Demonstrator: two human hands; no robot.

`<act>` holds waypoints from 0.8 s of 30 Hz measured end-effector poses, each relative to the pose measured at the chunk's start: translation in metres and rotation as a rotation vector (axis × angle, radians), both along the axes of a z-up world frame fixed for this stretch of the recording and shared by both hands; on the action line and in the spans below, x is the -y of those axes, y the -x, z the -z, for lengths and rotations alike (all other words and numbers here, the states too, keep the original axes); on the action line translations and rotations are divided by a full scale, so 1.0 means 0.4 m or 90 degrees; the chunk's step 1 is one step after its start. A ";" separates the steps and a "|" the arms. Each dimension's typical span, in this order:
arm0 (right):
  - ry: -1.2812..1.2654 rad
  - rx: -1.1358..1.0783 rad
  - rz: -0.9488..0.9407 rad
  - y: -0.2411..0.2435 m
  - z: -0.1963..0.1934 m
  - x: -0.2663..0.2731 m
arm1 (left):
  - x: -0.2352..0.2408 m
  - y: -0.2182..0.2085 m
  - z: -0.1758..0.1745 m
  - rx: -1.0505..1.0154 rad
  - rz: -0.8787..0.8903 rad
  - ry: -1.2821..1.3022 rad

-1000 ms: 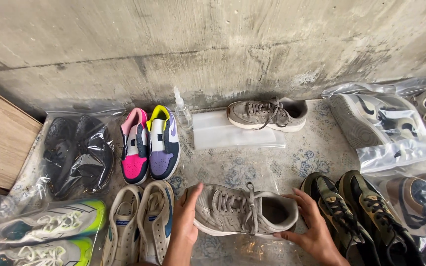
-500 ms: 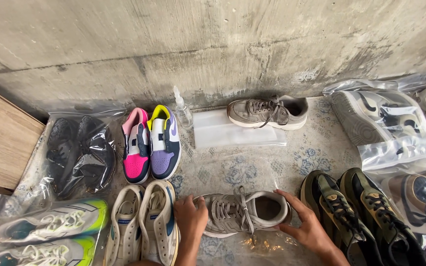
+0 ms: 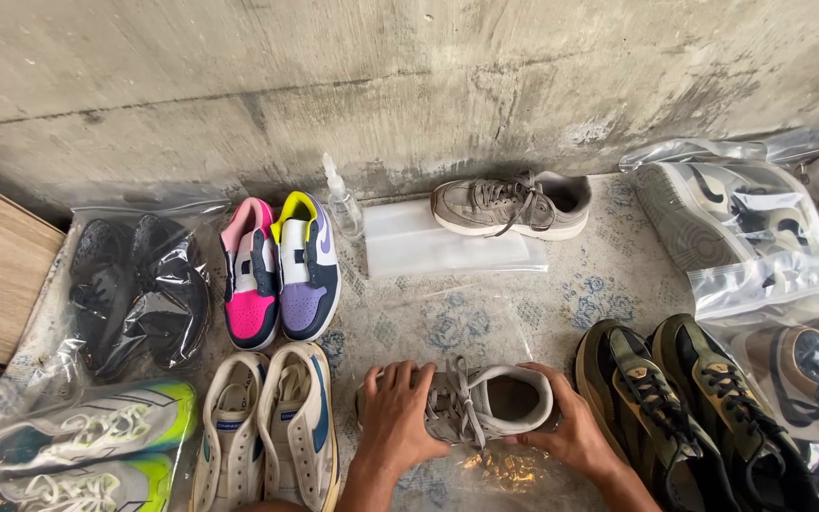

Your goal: The person places a pair of grey sneakers into a clear plastic bag, seals it, and then removes them. They insert small white packets into each shoe and spray the shoes with a liquid from a bottle. The person then places one shoe back into the bag.

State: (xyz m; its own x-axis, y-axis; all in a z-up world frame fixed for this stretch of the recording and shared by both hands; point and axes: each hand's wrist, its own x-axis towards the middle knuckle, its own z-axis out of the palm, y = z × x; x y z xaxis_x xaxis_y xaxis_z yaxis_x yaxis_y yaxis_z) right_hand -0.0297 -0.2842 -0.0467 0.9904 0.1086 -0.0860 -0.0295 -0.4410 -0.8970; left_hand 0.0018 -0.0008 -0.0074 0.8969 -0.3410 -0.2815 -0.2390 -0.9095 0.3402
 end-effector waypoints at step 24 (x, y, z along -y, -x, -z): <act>0.197 0.107 0.038 -0.361 -0.207 0.031 | 0.027 0.007 -0.018 -0.197 0.066 -0.001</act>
